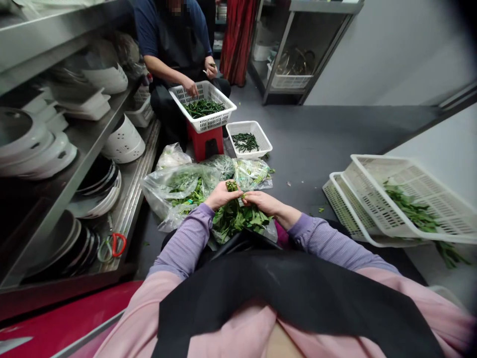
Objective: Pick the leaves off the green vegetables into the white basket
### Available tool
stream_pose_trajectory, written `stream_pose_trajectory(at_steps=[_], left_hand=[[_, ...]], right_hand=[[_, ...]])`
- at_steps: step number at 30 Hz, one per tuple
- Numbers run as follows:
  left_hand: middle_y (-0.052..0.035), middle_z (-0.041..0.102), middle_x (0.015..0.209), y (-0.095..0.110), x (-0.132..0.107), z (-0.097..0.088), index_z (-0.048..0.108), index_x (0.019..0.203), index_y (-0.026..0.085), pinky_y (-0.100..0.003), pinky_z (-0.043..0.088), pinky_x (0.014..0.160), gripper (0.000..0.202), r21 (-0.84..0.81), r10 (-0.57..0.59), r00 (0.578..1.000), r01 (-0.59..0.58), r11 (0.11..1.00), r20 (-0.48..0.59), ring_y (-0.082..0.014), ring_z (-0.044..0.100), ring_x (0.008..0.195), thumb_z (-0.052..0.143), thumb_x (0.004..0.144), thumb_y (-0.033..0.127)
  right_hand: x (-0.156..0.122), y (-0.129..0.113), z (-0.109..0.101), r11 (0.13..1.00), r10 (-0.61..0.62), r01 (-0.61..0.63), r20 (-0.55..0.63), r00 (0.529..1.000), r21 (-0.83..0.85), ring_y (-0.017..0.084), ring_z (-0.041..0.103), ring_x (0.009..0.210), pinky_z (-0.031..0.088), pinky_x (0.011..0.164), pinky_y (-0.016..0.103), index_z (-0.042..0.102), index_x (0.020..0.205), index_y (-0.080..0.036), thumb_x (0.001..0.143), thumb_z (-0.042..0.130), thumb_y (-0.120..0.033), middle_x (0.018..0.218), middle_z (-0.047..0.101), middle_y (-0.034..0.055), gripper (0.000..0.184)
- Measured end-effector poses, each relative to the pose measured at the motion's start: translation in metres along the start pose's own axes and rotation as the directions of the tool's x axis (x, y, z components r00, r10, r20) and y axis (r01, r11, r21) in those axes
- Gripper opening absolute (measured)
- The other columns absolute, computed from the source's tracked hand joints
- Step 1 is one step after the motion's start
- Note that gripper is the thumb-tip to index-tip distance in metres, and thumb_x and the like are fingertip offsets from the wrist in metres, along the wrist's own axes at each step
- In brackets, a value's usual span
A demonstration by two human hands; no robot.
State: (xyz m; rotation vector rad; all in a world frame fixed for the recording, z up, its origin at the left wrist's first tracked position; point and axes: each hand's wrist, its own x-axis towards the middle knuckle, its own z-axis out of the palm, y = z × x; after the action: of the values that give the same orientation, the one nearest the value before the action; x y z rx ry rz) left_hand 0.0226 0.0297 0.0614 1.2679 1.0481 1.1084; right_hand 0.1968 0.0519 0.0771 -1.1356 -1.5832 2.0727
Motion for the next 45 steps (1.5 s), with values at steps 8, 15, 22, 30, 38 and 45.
stream_pose_trajectory(at_steps=[8,15,22,30,38,45], left_hand=[[0.0008,0.055,0.063,0.008,-0.003,0.009,0.056,0.067,0.014,-0.023,0.037,0.062,0.022,0.316,0.195,0.961,-0.127,0.940,-0.195,-0.0099,0.046,0.060,0.069,0.066,0.031],[0.0021,0.053,0.061,0.012,-0.008,0.012,0.053,0.065,0.016,-0.023,0.036,0.061,0.017,0.389,0.271,0.924,-0.154,0.908,-0.268,-0.0090,0.044,0.057,0.066,0.067,0.027],[0.0038,0.051,0.058,0.010,-0.007,0.004,0.053,0.065,0.014,-0.021,0.038,0.057,0.026,-0.023,0.155,0.889,-0.183,0.983,-0.430,-0.0066,0.046,0.054,0.070,0.063,0.035],[0.0040,0.053,0.055,0.006,0.003,0.002,0.051,0.071,0.014,-0.022,0.043,0.050,0.046,-0.536,-0.202,0.886,-0.061,0.842,-0.417,-0.0078,0.051,0.046,0.078,0.053,0.045],[0.0017,0.055,0.058,0.002,0.003,0.008,0.052,0.073,0.013,-0.023,0.042,0.054,0.050,-0.507,-0.159,0.921,-0.047,0.860,-0.354,-0.0085,0.053,0.050,0.073,0.057,0.055],[0.0035,0.053,0.062,-0.003,0.006,0.000,0.056,0.072,0.012,-0.020,0.039,0.059,0.037,-0.331,-0.066,0.933,-0.059,0.942,-0.355,-0.0062,0.048,0.057,0.076,0.060,0.041]], right_hand=[[0.011,-0.003,0.030,0.985,0.078,-0.030,-0.285,0.955,0.169,0.009,0.035,0.054,0.034,0.054,0.023,0.036,0.060,-0.020,0.070,0.045,-0.026,0.055,0.037,-0.0029,0.015],[0.012,-0.011,0.027,0.956,-0.189,0.102,-0.313,0.931,-0.274,0.011,0.039,0.062,0.036,0.062,0.023,0.039,0.059,-0.020,0.076,0.043,-0.027,0.061,0.042,-0.0009,0.019],[0.017,-0.020,-0.002,0.980,-0.195,0.121,-0.622,0.759,-0.159,0.012,0.041,0.056,0.037,0.057,0.025,0.042,0.062,-0.020,0.078,0.040,-0.027,0.059,0.045,-0.0008,0.018],[-0.006,-0.019,-0.012,0.552,-0.539,0.218,-0.145,0.830,-0.805,0.014,0.047,0.061,0.036,0.065,0.026,0.058,0.076,-0.019,0.083,0.045,-0.041,0.063,0.055,0.0006,0.026],[0.006,-0.021,0.024,0.679,-0.432,0.154,-0.221,0.874,-0.718,0.013,0.053,0.069,0.038,0.067,0.024,0.064,0.080,-0.018,0.069,0.065,-0.040,0.076,0.064,0.0003,0.024],[0.016,-0.032,0.002,0.727,-0.299,0.125,-0.148,0.943,-0.675,0.010,0.049,0.058,0.036,0.059,0.022,0.062,0.072,-0.015,0.067,0.064,-0.029,0.062,0.058,-0.0027,0.014]])
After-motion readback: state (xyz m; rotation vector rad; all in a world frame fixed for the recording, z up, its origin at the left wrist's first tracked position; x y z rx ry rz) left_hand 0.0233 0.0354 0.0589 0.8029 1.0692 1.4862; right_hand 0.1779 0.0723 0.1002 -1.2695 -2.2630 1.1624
